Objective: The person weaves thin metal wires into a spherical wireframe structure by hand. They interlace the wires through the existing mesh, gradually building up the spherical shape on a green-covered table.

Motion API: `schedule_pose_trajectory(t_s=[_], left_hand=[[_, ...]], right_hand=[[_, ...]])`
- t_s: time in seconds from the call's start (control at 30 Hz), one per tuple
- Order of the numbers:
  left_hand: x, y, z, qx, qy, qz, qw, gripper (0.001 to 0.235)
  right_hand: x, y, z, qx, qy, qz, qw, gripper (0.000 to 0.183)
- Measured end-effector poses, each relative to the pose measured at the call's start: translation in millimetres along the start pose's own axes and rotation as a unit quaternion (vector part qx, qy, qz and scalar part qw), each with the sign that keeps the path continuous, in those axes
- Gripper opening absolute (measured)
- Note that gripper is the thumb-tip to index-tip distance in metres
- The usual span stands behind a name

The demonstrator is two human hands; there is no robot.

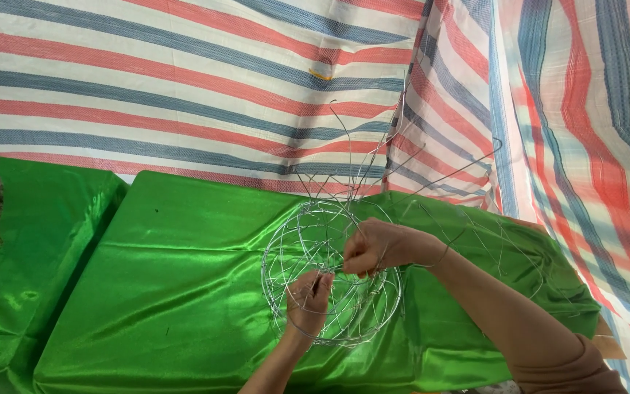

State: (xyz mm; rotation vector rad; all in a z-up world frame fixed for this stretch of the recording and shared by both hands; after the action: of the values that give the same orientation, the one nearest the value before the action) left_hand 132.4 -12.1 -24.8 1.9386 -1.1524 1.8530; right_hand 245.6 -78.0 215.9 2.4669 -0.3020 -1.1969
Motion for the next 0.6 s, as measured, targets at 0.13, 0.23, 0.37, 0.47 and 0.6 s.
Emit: schedule_pose_trajectory(t_s=[0.13,0.23,0.37,0.47,0.6], left_hand=[[9,1,0,0.012,0.156,-0.076,0.985,0.036],[-20,2,14,0.044,0.259,-0.063,0.963,0.032],[-33,4,16,0.058,0.356,-0.143,0.921,0.023],[-25,4,11,0.045,0.389,-0.154,0.907,0.025],[-38,8,13,0.026,0.421,-0.189,0.887,0.020]], right_hand=[[29,-18,-2,-0.102,0.077,0.021,0.992,0.020],[24,-24,4,-0.180,-0.017,0.072,0.981,0.016],[25,-31,12,-0.168,0.056,0.148,0.973,0.021],[30,-35,16,-0.163,0.087,0.191,0.964,0.029],[48,-48,30,-0.177,0.292,0.270,0.900,0.023]])
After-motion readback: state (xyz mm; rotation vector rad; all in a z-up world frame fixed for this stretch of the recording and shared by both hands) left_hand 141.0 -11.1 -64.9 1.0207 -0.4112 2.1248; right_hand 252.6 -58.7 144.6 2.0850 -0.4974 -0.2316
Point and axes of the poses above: each hand's wrist, its own y-axis away from the middle knuckle, its own z-axis out of the palm, x = y × z, the point moved 1 cm from there along -y, towards the middle knuckle, and after that the axes turned 4 degrees about z, right-handed, at the moved point
